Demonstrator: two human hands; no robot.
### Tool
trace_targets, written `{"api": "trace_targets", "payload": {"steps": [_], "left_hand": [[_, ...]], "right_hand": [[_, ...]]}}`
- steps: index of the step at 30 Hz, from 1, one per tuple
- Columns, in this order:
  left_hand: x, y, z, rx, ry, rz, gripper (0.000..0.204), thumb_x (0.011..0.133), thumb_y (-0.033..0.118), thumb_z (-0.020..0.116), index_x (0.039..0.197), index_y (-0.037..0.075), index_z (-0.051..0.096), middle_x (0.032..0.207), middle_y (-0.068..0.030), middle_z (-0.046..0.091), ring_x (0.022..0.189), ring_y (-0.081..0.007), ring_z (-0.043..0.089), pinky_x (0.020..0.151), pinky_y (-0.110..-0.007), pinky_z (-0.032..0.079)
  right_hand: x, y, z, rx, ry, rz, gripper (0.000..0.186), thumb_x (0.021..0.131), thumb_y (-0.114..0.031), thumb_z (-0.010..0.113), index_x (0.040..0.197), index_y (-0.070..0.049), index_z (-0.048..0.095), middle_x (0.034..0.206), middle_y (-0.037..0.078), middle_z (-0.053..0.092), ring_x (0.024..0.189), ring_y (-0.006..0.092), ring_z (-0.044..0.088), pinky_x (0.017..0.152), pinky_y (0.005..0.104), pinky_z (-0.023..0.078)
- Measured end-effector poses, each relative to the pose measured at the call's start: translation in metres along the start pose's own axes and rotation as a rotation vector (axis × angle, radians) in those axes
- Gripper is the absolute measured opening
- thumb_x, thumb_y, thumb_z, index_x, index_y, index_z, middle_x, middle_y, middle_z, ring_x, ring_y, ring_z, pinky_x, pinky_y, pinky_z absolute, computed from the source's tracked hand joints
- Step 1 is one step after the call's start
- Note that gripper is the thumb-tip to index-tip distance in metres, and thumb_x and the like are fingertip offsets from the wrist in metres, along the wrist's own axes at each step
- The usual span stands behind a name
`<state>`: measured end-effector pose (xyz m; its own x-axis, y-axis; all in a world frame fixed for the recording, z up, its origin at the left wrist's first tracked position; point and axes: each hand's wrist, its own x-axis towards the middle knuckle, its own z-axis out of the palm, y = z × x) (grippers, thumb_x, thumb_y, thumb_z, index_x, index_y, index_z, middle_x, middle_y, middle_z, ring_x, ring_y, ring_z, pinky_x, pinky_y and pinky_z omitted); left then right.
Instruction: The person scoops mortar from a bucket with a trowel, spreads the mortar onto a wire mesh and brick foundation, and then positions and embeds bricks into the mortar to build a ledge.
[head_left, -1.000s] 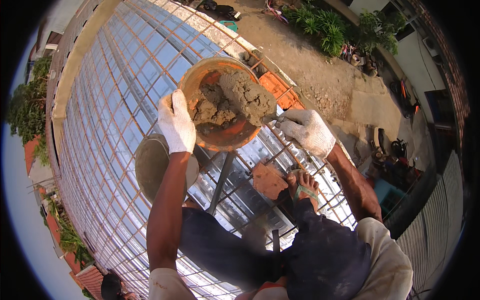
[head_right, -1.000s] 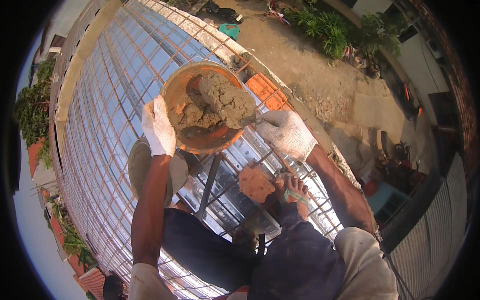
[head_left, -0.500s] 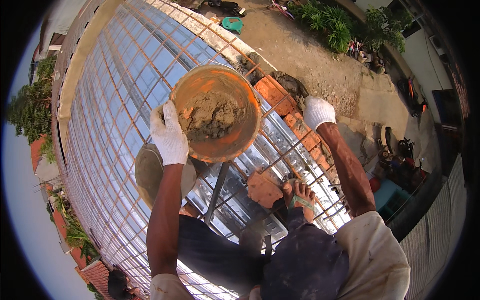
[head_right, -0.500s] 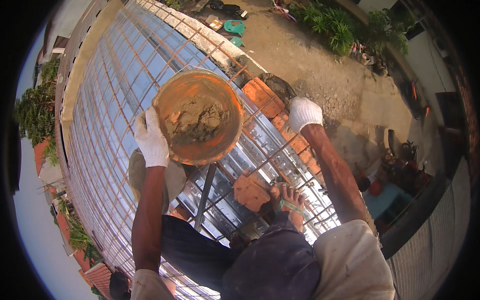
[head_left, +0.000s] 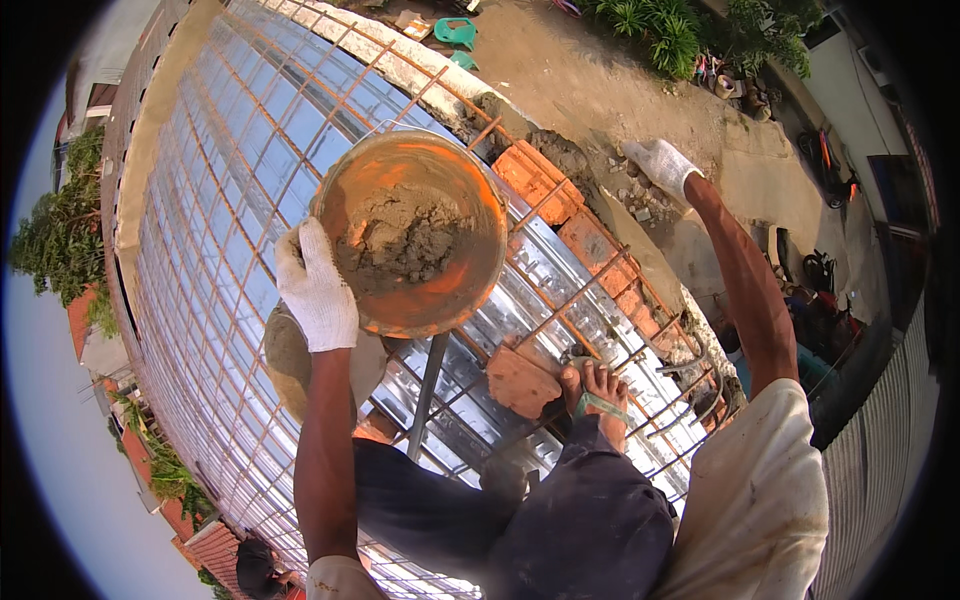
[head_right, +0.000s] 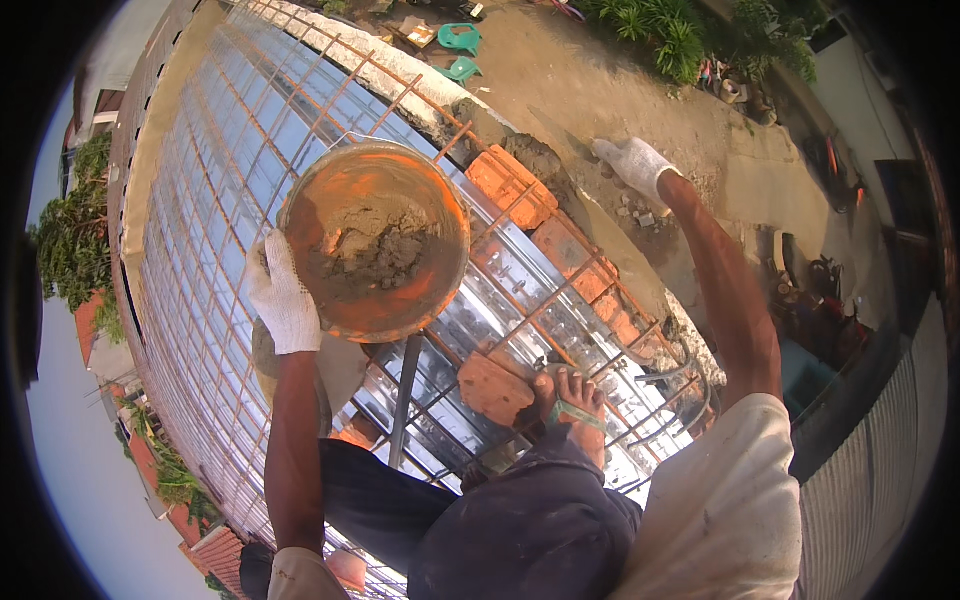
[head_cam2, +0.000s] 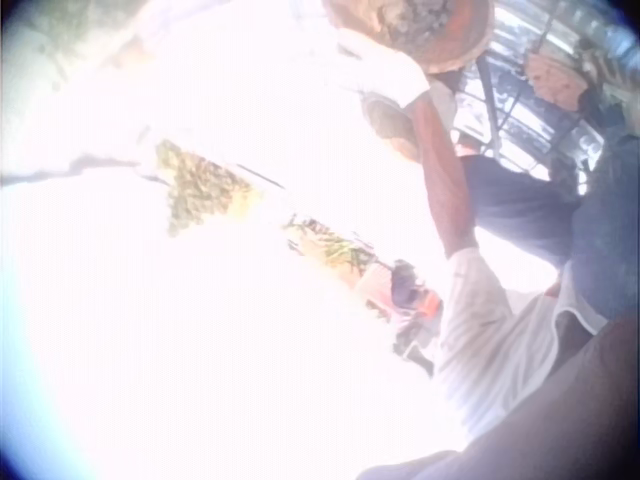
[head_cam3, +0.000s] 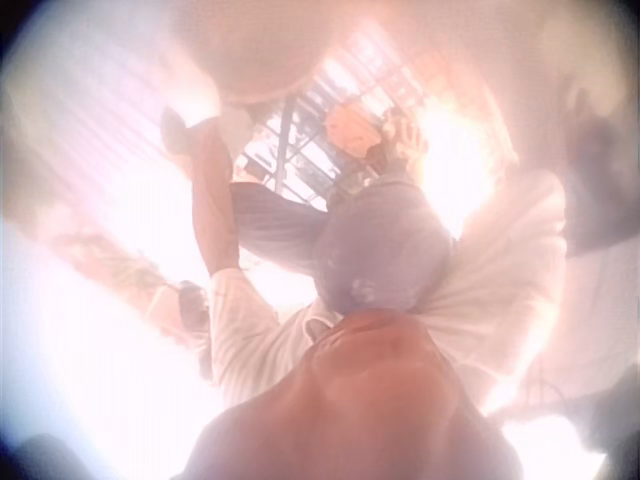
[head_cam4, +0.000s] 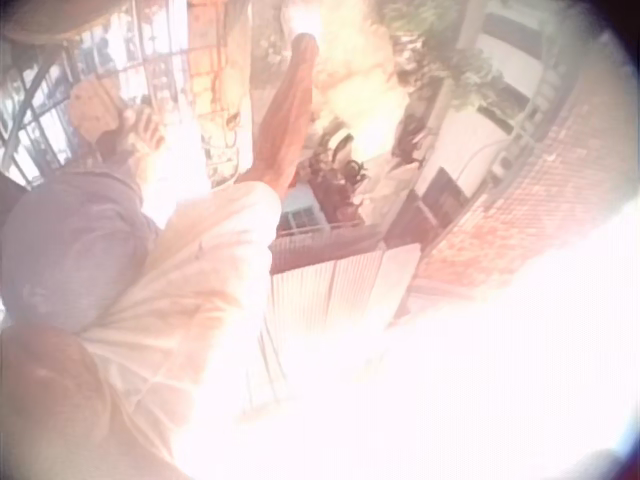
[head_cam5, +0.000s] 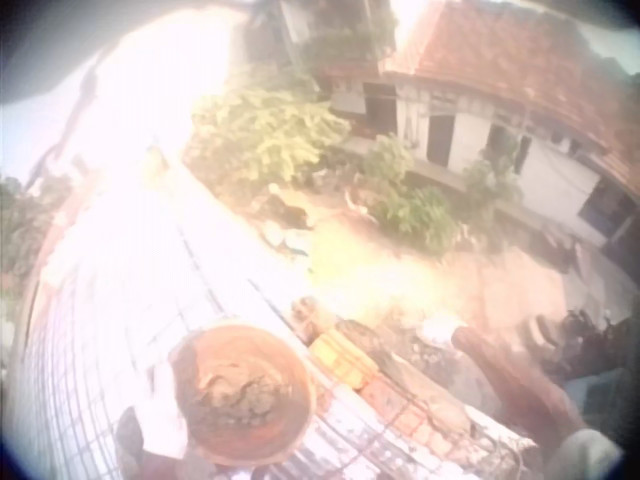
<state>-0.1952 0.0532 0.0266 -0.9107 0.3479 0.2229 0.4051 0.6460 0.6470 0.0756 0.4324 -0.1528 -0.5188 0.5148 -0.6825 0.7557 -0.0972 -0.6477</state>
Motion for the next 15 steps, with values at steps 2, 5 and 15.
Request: {"api": "trace_targets", "payload": {"steps": [2,5,15], "left_hand": [[0.002,-0.008,0.004,-0.053,0.015,-0.013,0.039,0.111,0.033,0.061,0.119,-0.005,0.069,0.103,-0.0129,0.070,0.094,-0.0193,0.063,0.091,-0.037,0.052],[0.000,-0.003,-0.004,-0.012,0.012,-0.010,0.039,0.111,0.033,0.061,0.117,-0.005,0.069,0.100,-0.0115,0.069,0.094,-0.0191,0.063,0.091,-0.037,0.052],[0.003,0.015,0.004,0.024,-0.025,-0.017,0.040,0.111,0.033,0.061,0.117,-0.005,0.068,0.099,-0.0095,0.069,0.093,-0.0174,0.061,0.089,-0.036,0.052]], "right_hand": [[0.008,0.011,0.005,-0.369,-0.098,-0.136,0.039,0.109,-0.039,0.055,0.111,-0.005,0.075,0.076,0.017,0.065,0.072,0.0331,0.069,0.062,0.0470,0.055],[0.000,0.025,0.010,-0.706,-0.197,-0.298,0.039,0.109,-0.037,0.055,0.105,-0.003,0.072,0.094,0.031,0.072,0.089,0.0476,0.073,0.074,0.0534,0.058],[-0.076,0.120,0.009,-0.707,-0.104,-0.301,0.042,0.108,-0.036,0.055,0.097,-0.001,0.075,0.092,0.028,0.073,0.092,0.0479,0.072,0.082,0.0537,0.058]]}}
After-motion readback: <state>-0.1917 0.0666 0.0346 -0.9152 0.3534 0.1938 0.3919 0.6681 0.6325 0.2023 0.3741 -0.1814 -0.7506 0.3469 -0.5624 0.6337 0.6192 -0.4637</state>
